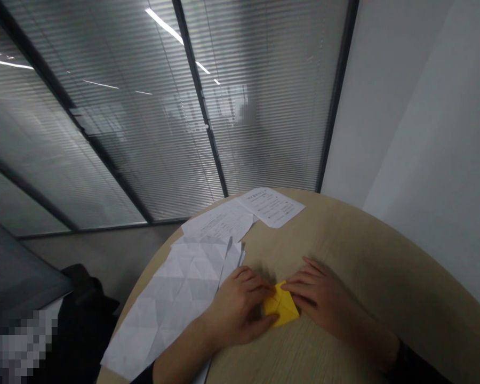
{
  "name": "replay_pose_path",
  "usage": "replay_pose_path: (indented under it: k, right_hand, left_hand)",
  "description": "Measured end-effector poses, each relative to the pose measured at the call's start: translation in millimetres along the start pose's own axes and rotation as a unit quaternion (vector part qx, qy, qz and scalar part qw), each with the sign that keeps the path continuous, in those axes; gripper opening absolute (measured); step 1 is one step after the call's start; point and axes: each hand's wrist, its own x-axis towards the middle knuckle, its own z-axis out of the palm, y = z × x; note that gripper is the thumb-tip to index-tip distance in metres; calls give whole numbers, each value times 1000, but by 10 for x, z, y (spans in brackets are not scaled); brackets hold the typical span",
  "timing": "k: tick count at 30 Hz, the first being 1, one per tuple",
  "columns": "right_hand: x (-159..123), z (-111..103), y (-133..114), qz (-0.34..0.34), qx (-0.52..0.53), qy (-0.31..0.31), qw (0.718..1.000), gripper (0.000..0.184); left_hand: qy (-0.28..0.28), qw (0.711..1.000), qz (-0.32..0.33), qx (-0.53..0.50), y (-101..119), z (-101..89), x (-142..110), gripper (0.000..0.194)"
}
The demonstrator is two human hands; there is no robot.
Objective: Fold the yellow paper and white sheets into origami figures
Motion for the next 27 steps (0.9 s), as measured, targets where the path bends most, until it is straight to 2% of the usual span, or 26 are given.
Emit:
replay_pose_path:
  k: [4,8,12,16,18,21,24,27]
  right_hand:
    - [22,-28,-43,-6,-18,23,1000,33]
    - [38,-40,-68,-15,-17,17,1000,29]
    - [44,-31,-82,4,-7,20,1000,32]
    - [49,-32,-97,13,1,28,1000,27]
    - [44,-27,-106,13,5,36,999,23]
    - [13,21,-108,30,8,70,997,18]
    - [-32,117,-81,69,18,128,989,14]
    - [-47,199,-35,110,39,132,984,15]
  left_hand:
    - [-9,1000,0,-4,-2,-9,-4,32]
    - [-5,1000,19,-4,7,-20,-4,29]
    - [7,999,36,-15,18,-25,-3,24]
    - [24,999,43,-20,3,-6,-9,29]
    - [30,999,33,-5,-10,2,-12,22]
    - [59,998,2,0,-22,4,-18,24]
    - [96,994,-45,-32,-26,11,-25,21]
    - [99,990,-83,-59,-36,45,-27,15]
